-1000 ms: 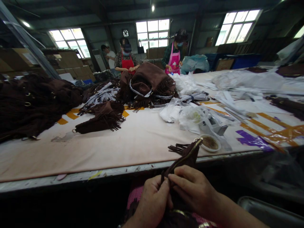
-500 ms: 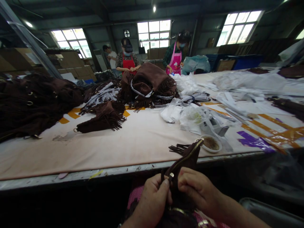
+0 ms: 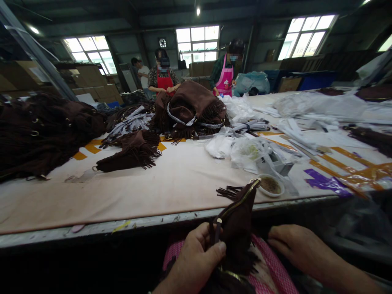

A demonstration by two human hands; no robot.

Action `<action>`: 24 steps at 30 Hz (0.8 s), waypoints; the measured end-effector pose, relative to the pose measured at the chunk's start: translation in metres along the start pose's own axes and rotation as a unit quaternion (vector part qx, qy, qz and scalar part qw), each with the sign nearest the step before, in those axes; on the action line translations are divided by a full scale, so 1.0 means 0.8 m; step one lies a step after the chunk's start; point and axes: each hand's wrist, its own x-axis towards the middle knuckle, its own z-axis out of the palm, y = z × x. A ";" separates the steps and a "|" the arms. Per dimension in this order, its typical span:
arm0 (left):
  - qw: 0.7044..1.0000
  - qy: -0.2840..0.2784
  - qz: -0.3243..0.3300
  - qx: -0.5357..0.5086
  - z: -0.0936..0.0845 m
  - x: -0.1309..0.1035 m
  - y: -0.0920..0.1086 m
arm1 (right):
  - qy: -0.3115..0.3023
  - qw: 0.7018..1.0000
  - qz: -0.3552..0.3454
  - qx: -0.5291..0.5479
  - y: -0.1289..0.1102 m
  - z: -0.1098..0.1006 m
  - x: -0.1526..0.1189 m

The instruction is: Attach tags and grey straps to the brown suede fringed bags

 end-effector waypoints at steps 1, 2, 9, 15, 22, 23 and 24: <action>1.000 -0.009 0.006 0.014 0.000 0.000 0.002 | -0.008 0.999 -0.011 0.046 -0.014 -0.003 0.004; 0.999 -0.015 0.011 0.030 0.001 -0.001 0.004 | -0.010 0.995 -0.028 0.100 -0.031 -0.005 0.009; 0.985 -0.030 0.058 0.158 0.006 -0.014 0.026 | -0.084 0.862 -0.026 0.498 -0.140 -0.005 0.061; 0.968 0.013 0.063 0.244 0.004 -0.019 0.025 | -0.047 0.845 0.021 0.532 -0.156 0.009 0.078; 0.965 0.027 0.076 0.249 0.004 -0.012 0.018 | 0.078 0.899 -0.073 0.424 -0.156 0.007 0.063; 0.961 0.021 0.082 0.264 0.004 -0.011 0.018 | 0.090 0.908 -0.097 0.396 -0.156 0.007 0.063; 0.954 0.018 0.089 0.285 0.004 -0.011 0.017 | 0.098 0.915 -0.110 0.376 -0.156 0.007 0.064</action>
